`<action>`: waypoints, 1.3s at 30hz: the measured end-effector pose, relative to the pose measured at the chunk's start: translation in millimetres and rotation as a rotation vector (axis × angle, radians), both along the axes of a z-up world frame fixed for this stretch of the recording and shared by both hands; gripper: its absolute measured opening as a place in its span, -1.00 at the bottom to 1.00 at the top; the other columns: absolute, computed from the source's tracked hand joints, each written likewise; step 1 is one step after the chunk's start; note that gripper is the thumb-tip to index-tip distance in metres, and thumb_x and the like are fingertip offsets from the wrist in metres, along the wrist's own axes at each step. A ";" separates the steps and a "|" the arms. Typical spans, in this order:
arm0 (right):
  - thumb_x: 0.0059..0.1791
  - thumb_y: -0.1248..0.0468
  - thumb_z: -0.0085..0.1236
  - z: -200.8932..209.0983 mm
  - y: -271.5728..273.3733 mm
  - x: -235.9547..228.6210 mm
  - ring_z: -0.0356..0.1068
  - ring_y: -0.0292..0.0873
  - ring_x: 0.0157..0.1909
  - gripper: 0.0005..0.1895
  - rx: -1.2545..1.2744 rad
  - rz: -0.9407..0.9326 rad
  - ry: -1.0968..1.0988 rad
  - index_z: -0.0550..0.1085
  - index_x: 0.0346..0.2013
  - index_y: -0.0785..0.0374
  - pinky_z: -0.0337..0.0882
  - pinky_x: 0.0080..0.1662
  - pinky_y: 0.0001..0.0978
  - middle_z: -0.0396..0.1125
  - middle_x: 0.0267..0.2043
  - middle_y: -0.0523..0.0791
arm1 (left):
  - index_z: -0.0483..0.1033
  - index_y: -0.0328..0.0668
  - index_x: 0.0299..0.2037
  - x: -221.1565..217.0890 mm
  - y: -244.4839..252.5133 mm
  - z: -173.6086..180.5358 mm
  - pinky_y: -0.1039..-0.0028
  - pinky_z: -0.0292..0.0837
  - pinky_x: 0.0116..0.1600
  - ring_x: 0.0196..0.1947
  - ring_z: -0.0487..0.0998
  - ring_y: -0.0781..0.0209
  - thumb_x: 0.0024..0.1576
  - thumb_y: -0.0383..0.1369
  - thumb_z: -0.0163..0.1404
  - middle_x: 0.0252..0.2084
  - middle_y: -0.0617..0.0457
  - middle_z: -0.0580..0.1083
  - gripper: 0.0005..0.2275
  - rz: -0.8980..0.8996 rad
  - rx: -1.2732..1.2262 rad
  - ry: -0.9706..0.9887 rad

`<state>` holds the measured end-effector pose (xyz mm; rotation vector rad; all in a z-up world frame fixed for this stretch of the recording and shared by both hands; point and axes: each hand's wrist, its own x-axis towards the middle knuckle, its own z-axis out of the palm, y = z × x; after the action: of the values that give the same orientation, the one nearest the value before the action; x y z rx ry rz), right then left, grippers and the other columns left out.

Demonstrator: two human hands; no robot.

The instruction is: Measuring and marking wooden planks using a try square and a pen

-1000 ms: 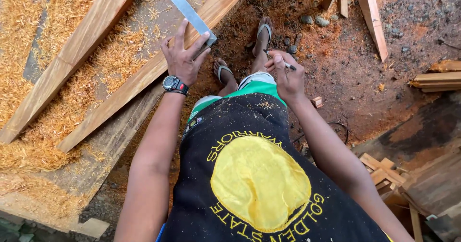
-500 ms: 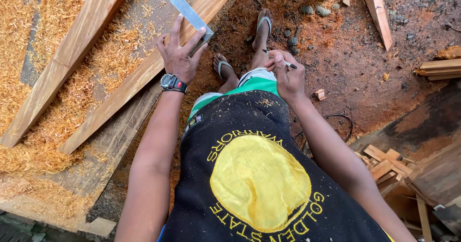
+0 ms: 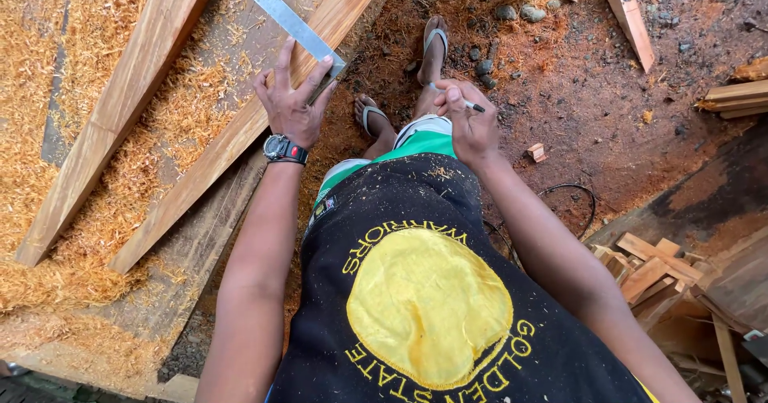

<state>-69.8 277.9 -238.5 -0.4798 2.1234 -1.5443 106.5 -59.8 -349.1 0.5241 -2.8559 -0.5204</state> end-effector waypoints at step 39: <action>0.46 -0.01 0.06 26.9 -149.5 -64.2 0.48 0.02 0.08 -0.54 0.200 0.619 0.355 0.75 0.22 0.25 0.44 0.12 0.03 0.69 0.07 0.02 | 0.61 0.85 0.63 -7.2 5.9 5.1 -0.21 0.22 0.59 0.34 0.82 -0.07 0.51 0.14 0.46 0.85 -0.08 0.26 -0.50 0.005 -0.052 -0.002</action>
<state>-134.0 128.3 -211.6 -1.2699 2.0571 -0.9367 99.2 -53.9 -343.9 0.5221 -2.8605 -0.4432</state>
